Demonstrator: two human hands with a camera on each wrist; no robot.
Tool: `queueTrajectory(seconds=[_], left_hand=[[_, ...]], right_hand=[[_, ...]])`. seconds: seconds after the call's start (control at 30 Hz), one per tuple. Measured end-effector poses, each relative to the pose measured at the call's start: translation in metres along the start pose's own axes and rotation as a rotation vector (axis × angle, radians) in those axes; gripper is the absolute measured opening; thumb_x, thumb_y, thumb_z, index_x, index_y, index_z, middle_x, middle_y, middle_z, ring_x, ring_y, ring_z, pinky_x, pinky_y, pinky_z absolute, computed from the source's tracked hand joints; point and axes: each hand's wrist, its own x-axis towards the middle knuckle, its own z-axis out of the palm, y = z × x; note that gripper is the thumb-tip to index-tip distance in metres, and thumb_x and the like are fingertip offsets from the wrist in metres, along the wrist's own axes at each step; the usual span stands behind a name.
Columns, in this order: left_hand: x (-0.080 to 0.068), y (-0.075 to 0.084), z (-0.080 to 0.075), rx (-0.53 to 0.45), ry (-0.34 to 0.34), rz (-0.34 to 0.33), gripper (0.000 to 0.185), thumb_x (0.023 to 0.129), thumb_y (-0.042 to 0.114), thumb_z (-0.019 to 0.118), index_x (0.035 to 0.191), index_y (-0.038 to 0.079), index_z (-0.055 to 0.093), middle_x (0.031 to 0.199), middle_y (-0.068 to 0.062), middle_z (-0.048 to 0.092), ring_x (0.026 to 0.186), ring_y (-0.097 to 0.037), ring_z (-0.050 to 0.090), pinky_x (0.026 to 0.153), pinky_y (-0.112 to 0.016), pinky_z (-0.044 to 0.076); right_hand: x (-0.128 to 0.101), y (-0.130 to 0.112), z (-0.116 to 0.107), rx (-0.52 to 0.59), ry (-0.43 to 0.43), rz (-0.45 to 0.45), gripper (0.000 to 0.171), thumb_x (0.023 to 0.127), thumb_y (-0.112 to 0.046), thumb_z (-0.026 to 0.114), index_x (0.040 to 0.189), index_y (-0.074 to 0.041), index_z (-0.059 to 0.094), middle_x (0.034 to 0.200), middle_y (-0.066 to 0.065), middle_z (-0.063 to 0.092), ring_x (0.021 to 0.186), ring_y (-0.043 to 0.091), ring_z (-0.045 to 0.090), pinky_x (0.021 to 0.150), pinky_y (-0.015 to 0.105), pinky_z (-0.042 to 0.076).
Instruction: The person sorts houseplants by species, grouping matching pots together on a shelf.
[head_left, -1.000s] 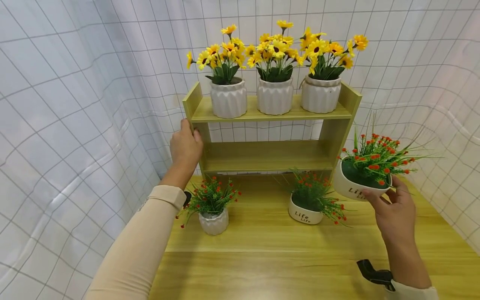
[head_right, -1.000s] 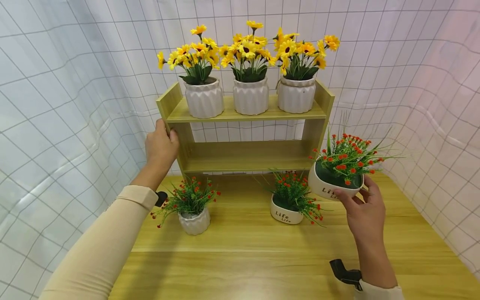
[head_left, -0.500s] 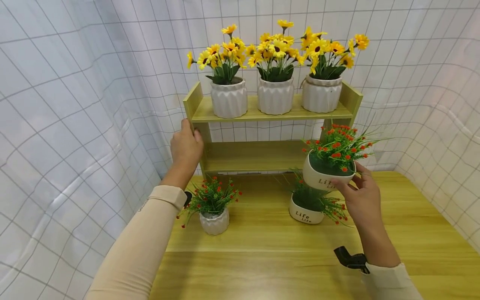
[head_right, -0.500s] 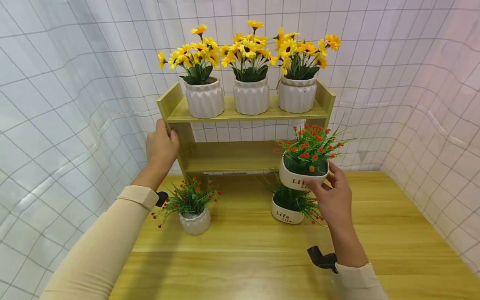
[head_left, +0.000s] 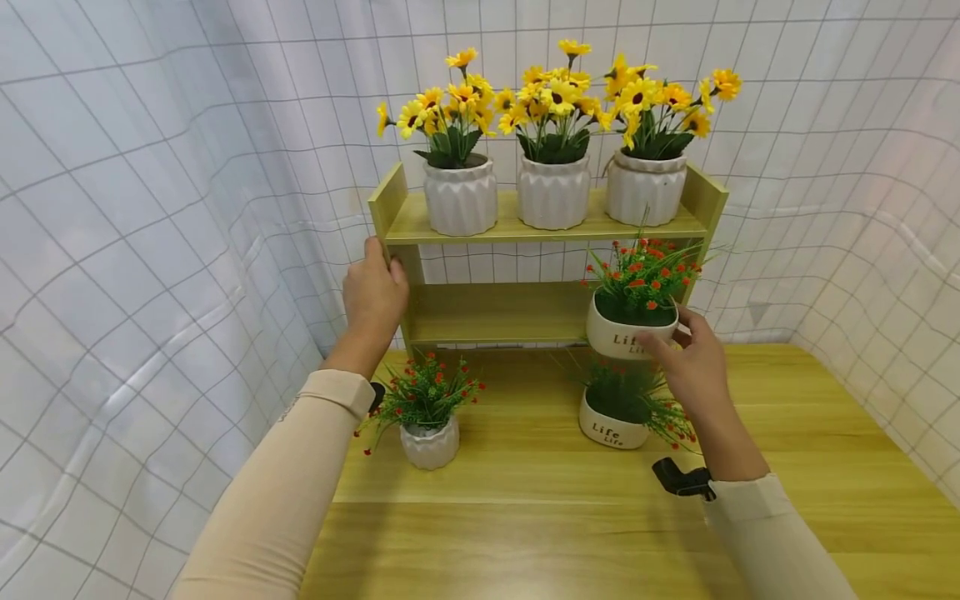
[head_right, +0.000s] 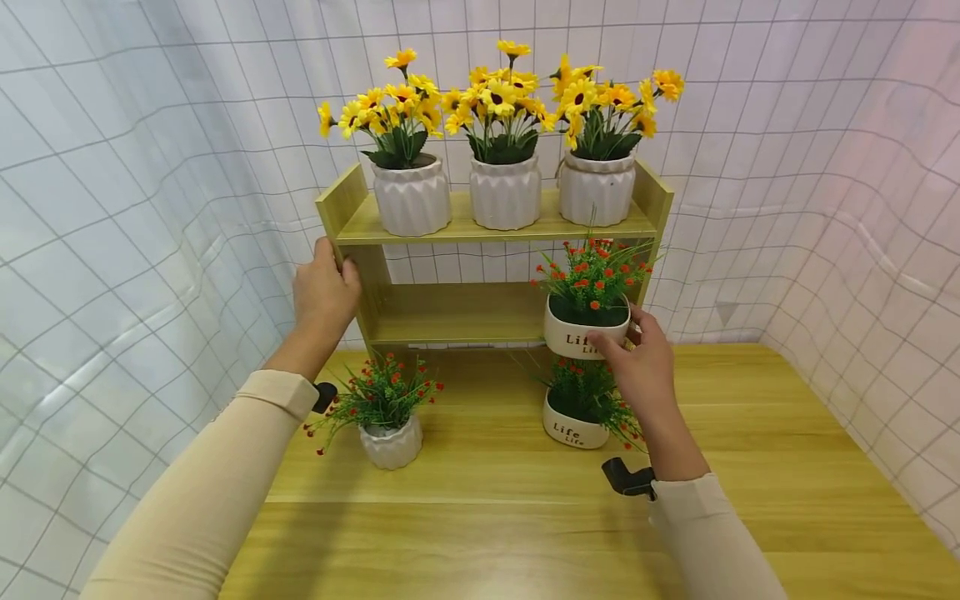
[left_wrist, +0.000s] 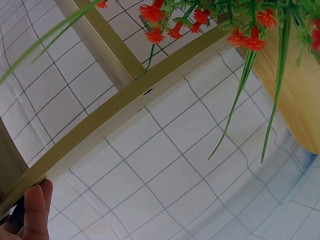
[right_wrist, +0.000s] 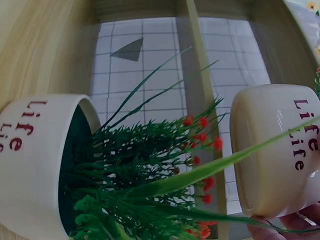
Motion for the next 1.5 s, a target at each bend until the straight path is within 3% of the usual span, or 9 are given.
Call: queueTrajectory(seconds=[0.1, 0.2, 0.43, 1.07, 1.3, 1.5], left_hand=[[-0.001, 0.000, 0.000, -0.002, 0.003, 0.003, 0.021, 0.102, 0.020, 0.051, 0.110, 0.000, 0.049, 0.090, -0.035, 0.063, 0.083, -0.053, 0.064, 0.068, -0.060, 0.048], [-0.001, -0.001, -0.001, -0.004, 0.004, 0.008, 0.021, 0.102, 0.019, 0.051, 0.110, 0.000, 0.049, 0.089, -0.034, 0.063, 0.082, -0.053, 0.063, 0.067, -0.060, 0.048], [0.000, -0.001, -0.001, -0.004, 0.003, 0.011, 0.021, 0.102, 0.019, 0.050, 0.110, 0.000, 0.049, 0.088, -0.033, 0.064, 0.082, -0.052, 0.064, 0.066, -0.059, 0.049], [0.000, -0.001, 0.000, -0.007, -0.004, 0.022, 0.022, 0.103, 0.019, 0.049, 0.112, -0.001, 0.049, 0.087, -0.032, 0.064, 0.078, -0.051, 0.065, 0.063, -0.057, 0.050], [-0.001, 0.000, -0.001, -0.008, -0.008, 0.015, 0.022, 0.103, 0.020, 0.049, 0.112, 0.000, 0.049, 0.089, -0.031, 0.065, 0.079, -0.050, 0.066, 0.064, -0.057, 0.050], [-0.001, 0.000, -0.001, -0.004, -0.010, 0.010, 0.022, 0.103, 0.019, 0.048, 0.112, -0.001, 0.049, 0.089, -0.032, 0.065, 0.081, -0.051, 0.065, 0.065, -0.058, 0.050]], right_hand=[[0.007, 0.001, 0.003, -0.001, -0.016, 0.003, 0.084, 0.091, -0.048, 0.068, 0.154, -0.007, 0.029, 0.152, 0.015, 0.038, 0.139, 0.033, 0.040, 0.095, 0.045, 0.048], [0.012, 0.001, 0.006, -0.006, -0.021, -0.005, 0.084, 0.092, -0.047, 0.067, 0.154, -0.005, 0.029, 0.148, 0.018, 0.041, 0.136, 0.034, 0.043, 0.098, 0.050, 0.045], [0.024, 0.003, 0.014, -0.031, 0.011, -0.026, 0.077, 0.095, -0.043, 0.065, 0.151, 0.000, 0.033, 0.136, 0.021, 0.050, 0.124, 0.035, 0.050, 0.097, 0.047, 0.044], [0.045, -0.001, 0.026, -0.119, 0.074, -0.056, 0.070, 0.097, -0.044, 0.062, 0.146, 0.001, 0.042, 0.132, 0.023, 0.057, 0.117, 0.038, 0.056, 0.095, 0.051, 0.045], [0.053, 0.000, 0.026, -0.153, 0.043, -0.055, 0.062, 0.099, -0.041, 0.059, 0.145, -0.002, 0.045, 0.134, 0.023, 0.057, 0.120, 0.040, 0.054, 0.098, 0.054, 0.043], [0.053, 0.001, 0.023, -0.151, 0.000, -0.050, 0.066, 0.100, -0.045, 0.056, 0.150, -0.006, 0.039, 0.141, 0.022, 0.051, 0.129, 0.041, 0.048, 0.103, 0.055, 0.038]])
